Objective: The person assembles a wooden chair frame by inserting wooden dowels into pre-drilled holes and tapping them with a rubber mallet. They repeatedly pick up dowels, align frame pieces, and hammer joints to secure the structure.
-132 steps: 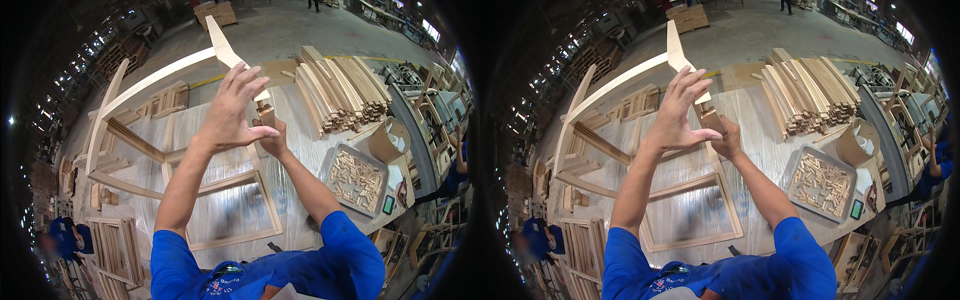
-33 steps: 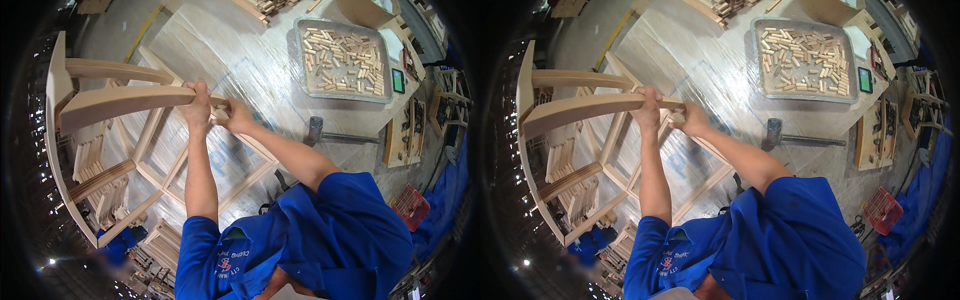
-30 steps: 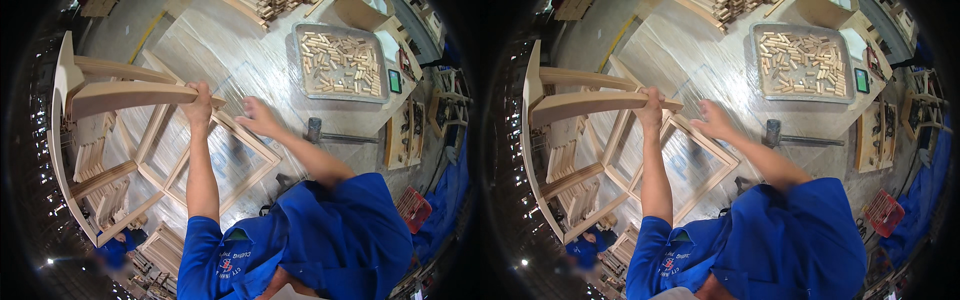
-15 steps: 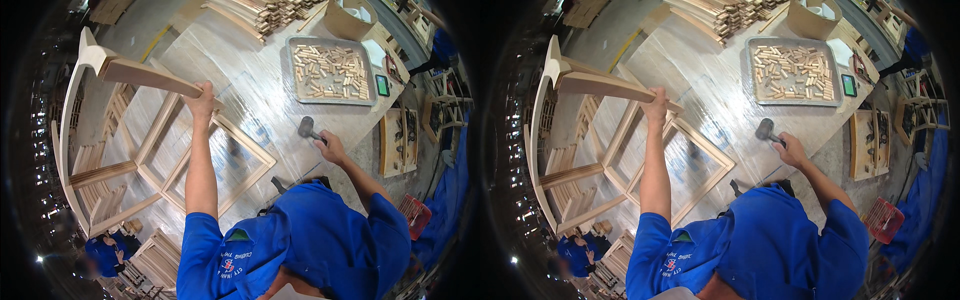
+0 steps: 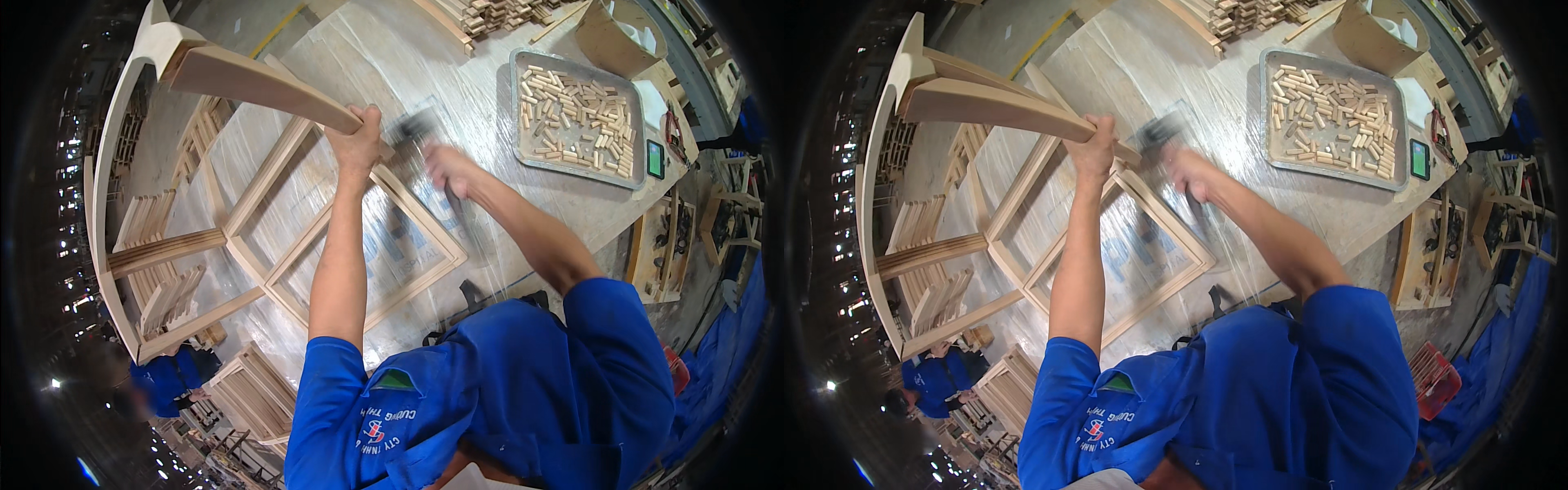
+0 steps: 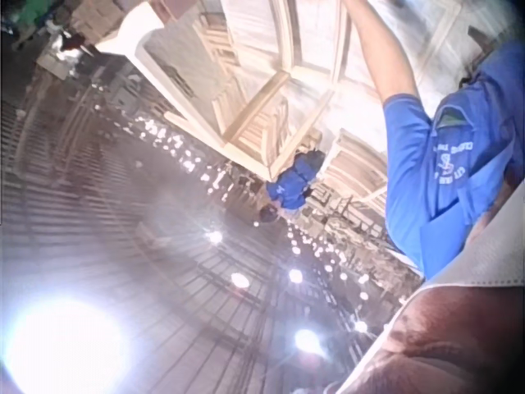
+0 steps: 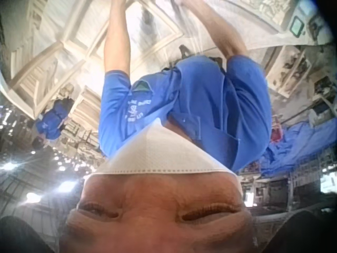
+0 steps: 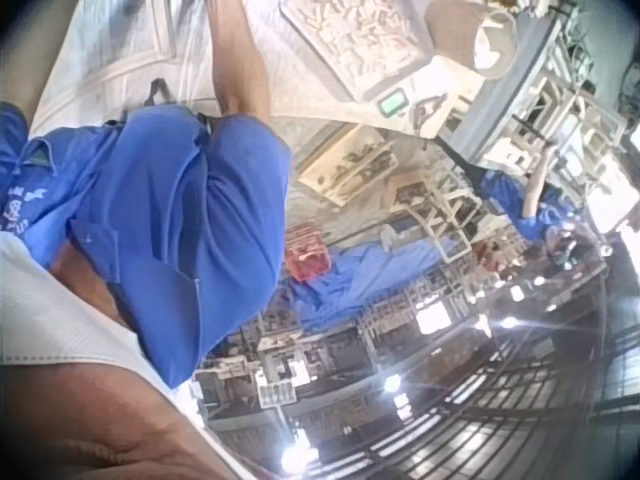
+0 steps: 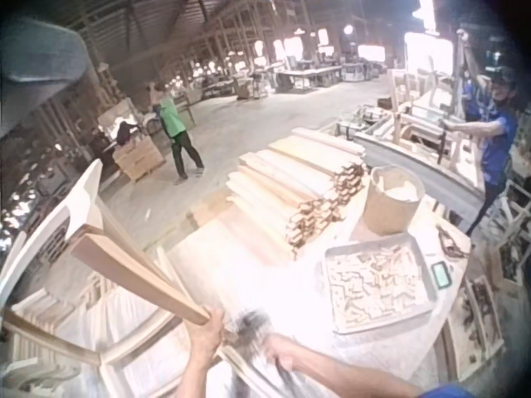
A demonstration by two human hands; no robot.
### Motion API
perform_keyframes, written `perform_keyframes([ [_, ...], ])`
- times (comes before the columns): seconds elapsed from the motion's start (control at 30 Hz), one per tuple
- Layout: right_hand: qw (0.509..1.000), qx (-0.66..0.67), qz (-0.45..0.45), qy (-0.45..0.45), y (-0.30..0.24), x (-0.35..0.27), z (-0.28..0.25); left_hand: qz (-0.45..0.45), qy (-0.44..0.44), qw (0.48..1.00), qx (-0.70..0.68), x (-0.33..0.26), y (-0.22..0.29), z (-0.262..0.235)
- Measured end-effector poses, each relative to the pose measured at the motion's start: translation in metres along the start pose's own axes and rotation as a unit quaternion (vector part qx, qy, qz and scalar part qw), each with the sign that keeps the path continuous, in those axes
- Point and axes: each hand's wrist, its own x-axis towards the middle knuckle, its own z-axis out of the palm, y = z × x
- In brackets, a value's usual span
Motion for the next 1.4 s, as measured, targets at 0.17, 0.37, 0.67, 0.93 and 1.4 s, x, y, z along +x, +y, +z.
perform_keyframes([
  [0.17,0.982,0.042,0.126,-0.138,-0.024,-0.001,-0.013,-0.010,-0.021,0.999,0.031,-0.009,0.000,-0.031],
  [0.37,0.966,0.257,-0.027,-0.024,-0.075,-0.021,-0.055,0.066,0.021,0.997,0.013,-0.012,0.044,-0.030],
  [0.67,0.985,0.026,0.125,-0.114,0.009,-0.009,0.040,0.190,0.105,0.973,-0.079,0.004,0.100,-0.033],
  [0.93,0.987,-0.053,0.057,-0.138,-0.023,-0.055,0.013,0.214,0.133,0.966,-0.064,0.007,0.084,-0.029],
  [1.4,0.751,-0.261,-0.596,0.115,-0.243,-0.356,0.070,0.201,0.133,0.969,-0.060,0.000,0.121,-0.039],
])
